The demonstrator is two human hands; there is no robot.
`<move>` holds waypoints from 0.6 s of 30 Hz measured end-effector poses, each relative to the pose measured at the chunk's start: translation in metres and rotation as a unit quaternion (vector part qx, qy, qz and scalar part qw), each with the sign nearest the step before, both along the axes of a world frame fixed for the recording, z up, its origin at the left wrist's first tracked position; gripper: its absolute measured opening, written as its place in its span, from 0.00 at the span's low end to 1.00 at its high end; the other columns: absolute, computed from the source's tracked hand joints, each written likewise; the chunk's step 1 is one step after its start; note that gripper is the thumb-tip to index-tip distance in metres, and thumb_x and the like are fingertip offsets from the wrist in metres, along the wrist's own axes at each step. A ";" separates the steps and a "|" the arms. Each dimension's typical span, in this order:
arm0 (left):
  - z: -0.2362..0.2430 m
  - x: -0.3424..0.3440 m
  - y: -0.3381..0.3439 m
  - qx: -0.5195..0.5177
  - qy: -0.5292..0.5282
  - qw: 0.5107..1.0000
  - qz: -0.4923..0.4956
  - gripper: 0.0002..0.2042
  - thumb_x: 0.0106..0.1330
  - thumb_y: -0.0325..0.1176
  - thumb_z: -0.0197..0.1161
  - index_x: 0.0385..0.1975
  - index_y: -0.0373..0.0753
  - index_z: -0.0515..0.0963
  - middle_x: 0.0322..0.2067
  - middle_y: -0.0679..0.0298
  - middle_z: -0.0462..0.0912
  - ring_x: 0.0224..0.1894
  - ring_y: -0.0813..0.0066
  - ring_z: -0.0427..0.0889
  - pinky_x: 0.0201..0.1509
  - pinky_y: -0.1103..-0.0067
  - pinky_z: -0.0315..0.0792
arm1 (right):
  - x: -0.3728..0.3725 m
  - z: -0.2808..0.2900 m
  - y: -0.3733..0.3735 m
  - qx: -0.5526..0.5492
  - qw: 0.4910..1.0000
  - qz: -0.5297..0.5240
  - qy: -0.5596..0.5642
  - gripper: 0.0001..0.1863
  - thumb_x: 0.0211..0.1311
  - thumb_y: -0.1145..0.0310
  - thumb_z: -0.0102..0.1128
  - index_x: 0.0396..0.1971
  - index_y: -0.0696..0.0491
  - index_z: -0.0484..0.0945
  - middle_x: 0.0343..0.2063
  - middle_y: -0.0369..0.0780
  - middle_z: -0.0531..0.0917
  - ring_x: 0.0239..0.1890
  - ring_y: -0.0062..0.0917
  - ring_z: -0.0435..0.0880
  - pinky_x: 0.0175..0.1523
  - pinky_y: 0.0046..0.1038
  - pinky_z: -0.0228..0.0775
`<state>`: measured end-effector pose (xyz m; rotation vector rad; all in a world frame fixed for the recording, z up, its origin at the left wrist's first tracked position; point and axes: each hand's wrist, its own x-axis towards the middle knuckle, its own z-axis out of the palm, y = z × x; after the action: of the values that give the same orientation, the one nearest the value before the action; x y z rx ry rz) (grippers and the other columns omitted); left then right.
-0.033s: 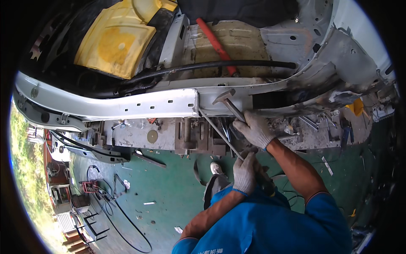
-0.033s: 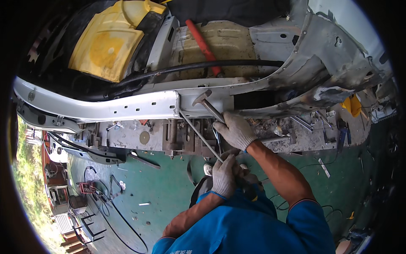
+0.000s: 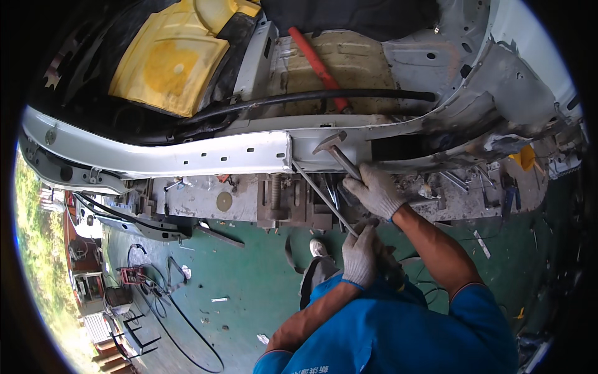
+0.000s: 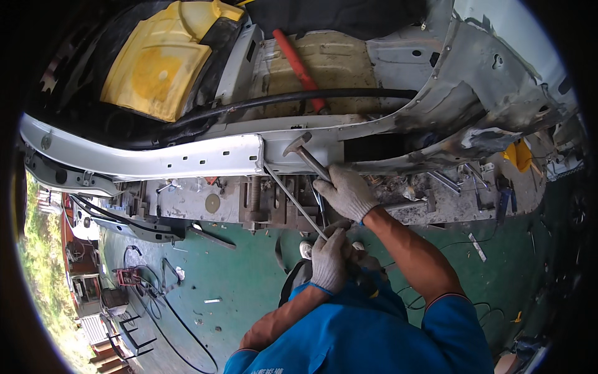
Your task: The person uses a hammer and a metal bar to repeatedly strike and pry a section of a white car body panel. The person works on the panel's edge and seam area, adjusting the bar's position and striking it to deform or separate the metal.
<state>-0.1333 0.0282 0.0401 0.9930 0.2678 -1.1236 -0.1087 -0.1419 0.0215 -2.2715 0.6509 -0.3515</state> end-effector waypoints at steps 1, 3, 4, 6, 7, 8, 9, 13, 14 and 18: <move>0.002 0.000 0.002 0.008 0.012 1.000 0.003 0.14 0.83 0.35 0.55 0.59 0.32 0.76 0.22 0.67 0.69 0.20 0.75 0.70 0.33 0.69 0.82 | 0.000 0.002 0.000 0.003 1.000 -0.001 0.000 0.25 0.73 0.47 0.65 0.36 0.58 0.77 0.29 0.56 0.83 0.37 0.58 0.85 0.43 0.53 0.74; 0.006 0.001 0.004 0.005 0.002 1.000 0.002 0.14 0.83 0.34 0.55 0.59 0.32 0.76 0.22 0.67 0.69 0.20 0.75 0.70 0.32 0.69 0.82 | 0.003 0.006 0.001 0.004 1.000 0.002 0.001 0.24 0.72 0.47 0.65 0.36 0.57 0.77 0.27 0.55 0.83 0.35 0.57 0.85 0.41 0.54 0.74; 0.007 0.001 0.005 0.012 0.002 1.000 0.002 0.14 0.83 0.34 0.56 0.59 0.32 0.76 0.23 0.67 0.69 0.20 0.75 0.70 0.32 0.69 0.81 | 0.005 0.009 0.002 0.001 1.000 0.006 0.002 0.24 0.72 0.47 0.65 0.35 0.57 0.77 0.26 0.54 0.83 0.34 0.56 0.85 0.40 0.54 0.74; 0.008 0.001 0.006 0.013 -0.005 1.000 0.003 0.13 0.83 0.34 0.55 0.58 0.32 0.76 0.22 0.67 0.69 0.20 0.75 0.70 0.31 0.69 0.81 | 0.013 0.015 0.006 -0.021 1.000 0.018 0.011 0.23 0.72 0.47 0.65 0.35 0.56 0.77 0.25 0.53 0.83 0.32 0.55 0.85 0.38 0.54 0.74; 0.008 0.001 0.006 0.015 -0.006 1.000 0.002 0.13 0.83 0.35 0.55 0.58 0.32 0.76 0.22 0.67 0.69 0.20 0.75 0.70 0.31 0.69 0.81 | 0.018 0.018 0.009 -0.039 0.999 0.025 0.018 0.23 0.72 0.48 0.65 0.35 0.56 0.77 0.24 0.52 0.83 0.31 0.55 0.86 0.37 0.54 0.75; 0.007 0.001 0.005 0.014 -0.005 1.000 0.005 0.13 0.83 0.35 0.55 0.57 0.33 0.76 0.22 0.67 0.69 0.20 0.75 0.70 0.31 0.69 0.81 | 0.023 0.022 0.012 -0.051 0.998 0.028 0.039 0.23 0.72 0.48 0.65 0.35 0.55 0.77 0.23 0.52 0.83 0.30 0.54 0.86 0.36 0.53 0.75; 0.007 0.001 0.005 0.014 -0.003 1.000 0.007 0.13 0.83 0.35 0.56 0.57 0.33 0.76 0.22 0.67 0.69 0.20 0.75 0.70 0.31 0.69 0.81 | 0.028 0.025 0.015 -0.075 0.997 0.026 0.018 0.22 0.73 0.48 0.65 0.36 0.55 0.77 0.23 0.51 0.83 0.29 0.53 0.86 0.35 0.53 0.76; 0.005 0.000 0.004 0.024 -0.006 1.000 0.013 0.13 0.83 0.35 0.56 0.58 0.33 0.76 0.21 0.68 0.68 0.20 0.75 0.70 0.32 0.69 0.81 | 0.042 0.036 0.022 -0.134 0.989 0.044 0.036 0.21 0.75 0.50 0.63 0.37 0.55 0.76 0.21 0.50 0.84 0.27 0.51 0.88 0.32 0.51 0.79; 0.006 0.000 0.004 0.022 -0.005 1.000 0.011 0.13 0.83 0.35 0.56 0.58 0.33 0.76 0.21 0.68 0.69 0.19 0.75 0.70 0.32 0.69 0.82 | 0.044 0.038 0.022 -0.156 0.984 0.061 0.052 0.21 0.75 0.50 0.63 0.37 0.55 0.75 0.21 0.49 0.84 0.26 0.50 0.88 0.32 0.51 0.79; 0.007 0.001 0.006 0.014 0.000 1.000 0.009 0.14 0.83 0.35 0.55 0.58 0.33 0.76 0.21 0.67 0.69 0.19 0.75 0.69 0.32 0.68 0.81 | 0.045 0.041 0.022 -0.164 0.982 0.064 0.066 0.20 0.76 0.52 0.61 0.38 0.56 0.76 0.21 0.49 0.85 0.25 0.49 0.88 0.29 0.50 0.80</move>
<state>-0.1323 0.0340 0.0475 1.0132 0.2927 -1.1056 -0.0632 -0.1204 0.0624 -2.6565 0.5416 -0.2620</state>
